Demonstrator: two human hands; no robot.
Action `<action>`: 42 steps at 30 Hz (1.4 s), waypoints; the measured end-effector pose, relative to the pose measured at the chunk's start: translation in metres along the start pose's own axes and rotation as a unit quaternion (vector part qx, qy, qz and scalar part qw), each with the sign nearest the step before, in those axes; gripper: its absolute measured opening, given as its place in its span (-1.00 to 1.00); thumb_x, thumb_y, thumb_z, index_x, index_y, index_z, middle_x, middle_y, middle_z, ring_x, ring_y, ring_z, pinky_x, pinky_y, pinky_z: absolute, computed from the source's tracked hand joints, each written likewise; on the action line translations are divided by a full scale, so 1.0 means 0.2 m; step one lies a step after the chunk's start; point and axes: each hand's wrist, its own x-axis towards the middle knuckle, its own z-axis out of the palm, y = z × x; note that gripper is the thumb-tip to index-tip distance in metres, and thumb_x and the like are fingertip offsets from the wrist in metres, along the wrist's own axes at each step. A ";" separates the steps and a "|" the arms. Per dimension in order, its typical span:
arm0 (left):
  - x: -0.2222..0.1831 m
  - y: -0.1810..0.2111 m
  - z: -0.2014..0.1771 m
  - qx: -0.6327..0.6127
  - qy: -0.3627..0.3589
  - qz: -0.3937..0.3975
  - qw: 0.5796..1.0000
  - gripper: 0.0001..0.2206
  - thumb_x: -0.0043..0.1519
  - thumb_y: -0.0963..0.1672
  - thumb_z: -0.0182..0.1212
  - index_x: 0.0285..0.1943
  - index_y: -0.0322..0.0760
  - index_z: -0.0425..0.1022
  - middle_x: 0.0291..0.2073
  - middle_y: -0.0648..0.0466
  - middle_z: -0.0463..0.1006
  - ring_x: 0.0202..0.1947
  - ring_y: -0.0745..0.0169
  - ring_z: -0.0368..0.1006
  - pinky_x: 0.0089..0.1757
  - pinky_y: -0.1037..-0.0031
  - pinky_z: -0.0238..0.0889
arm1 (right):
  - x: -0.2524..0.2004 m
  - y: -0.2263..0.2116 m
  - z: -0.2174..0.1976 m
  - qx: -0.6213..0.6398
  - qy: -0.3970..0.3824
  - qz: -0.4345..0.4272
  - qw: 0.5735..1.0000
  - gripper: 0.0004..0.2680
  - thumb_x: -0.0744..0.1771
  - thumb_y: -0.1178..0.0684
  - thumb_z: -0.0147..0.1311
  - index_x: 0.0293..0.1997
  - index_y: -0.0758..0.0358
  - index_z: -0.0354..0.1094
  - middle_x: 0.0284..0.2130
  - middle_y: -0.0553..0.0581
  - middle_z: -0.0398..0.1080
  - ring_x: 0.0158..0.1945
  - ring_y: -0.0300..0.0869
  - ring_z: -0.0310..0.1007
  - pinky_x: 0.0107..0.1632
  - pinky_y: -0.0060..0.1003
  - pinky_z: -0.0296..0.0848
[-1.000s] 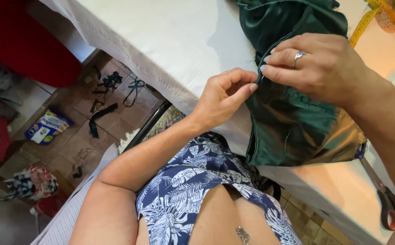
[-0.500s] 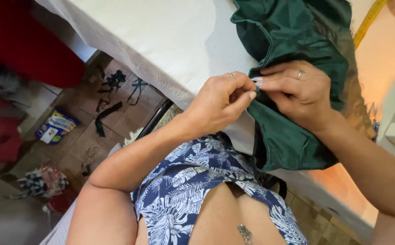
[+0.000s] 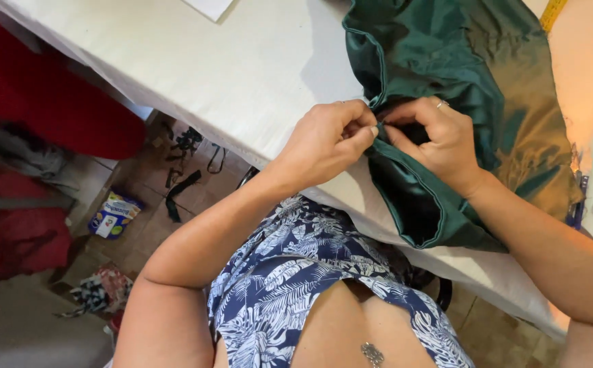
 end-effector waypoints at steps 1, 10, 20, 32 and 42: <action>0.01 0.01 0.00 0.002 -0.001 0.000 1.000 -0.85 0.18 -0.10 0.10 -0.25 -0.19 0.56 -0.55 0.05 0.49 -0.46 0.09 0.50 -0.35 0.21 0.39 | -0.01 0.00 0.00 0.001 0.002 0.001 1.000 -0.87 0.32 0.04 0.36 -0.09 0.06 0.53 -0.34 -0.02 0.48 -0.17 -0.07 0.54 -0.09 -0.19 0.47; 0.05 0.02 0.03 0.044 -0.013 -0.040 0.998 -0.83 0.16 -0.08 0.09 -0.29 -0.19 0.58 -0.55 0.05 0.50 -0.45 -0.01 0.54 -0.33 0.15 0.39 | -0.03 -0.01 0.00 0.047 0.008 0.036 0.998 -0.80 0.29 0.09 0.37 -0.05 0.14 0.46 -0.25 0.00 0.50 -0.09 -0.07 0.53 -0.04 -0.23 0.51; 0.08 0.00 0.07 0.120 0.005 0.037 0.992 -0.85 0.13 -0.08 0.07 -0.44 -0.13 0.51 -0.76 0.19 0.35 -0.43 0.03 0.44 -0.18 0.29 0.16 | -0.05 -0.03 -0.05 0.120 -0.044 0.058 0.990 -0.76 0.31 0.21 0.22 0.06 0.28 0.33 -0.09 0.21 0.44 -0.02 0.04 0.52 0.01 -0.12 0.48; 0.15 -0.02 0.10 0.229 -0.010 0.024 0.973 -0.78 0.14 -0.05 0.06 -0.50 -0.15 0.52 -0.72 0.11 0.41 -0.46 -0.05 0.45 -0.25 0.24 0.14 | -0.06 -0.04 -0.07 0.089 0.002 0.035 0.995 -0.85 0.36 0.21 0.22 0.03 0.23 0.47 -0.19 0.15 0.47 -0.07 0.02 0.54 0.00 -0.20 0.49; 0.20 -0.06 0.14 0.313 -0.009 -0.005 0.950 -0.74 0.08 -0.01 0.08 -0.54 -0.22 0.51 -0.68 0.02 0.46 -0.53 -0.21 0.50 -0.36 0.05 0.31 | 0.00 -0.08 -0.13 0.115 0.001 -0.021 0.993 -0.87 0.34 0.21 0.25 -0.03 0.20 0.53 -0.05 0.14 0.49 0.03 -0.04 0.51 0.14 -0.18 0.41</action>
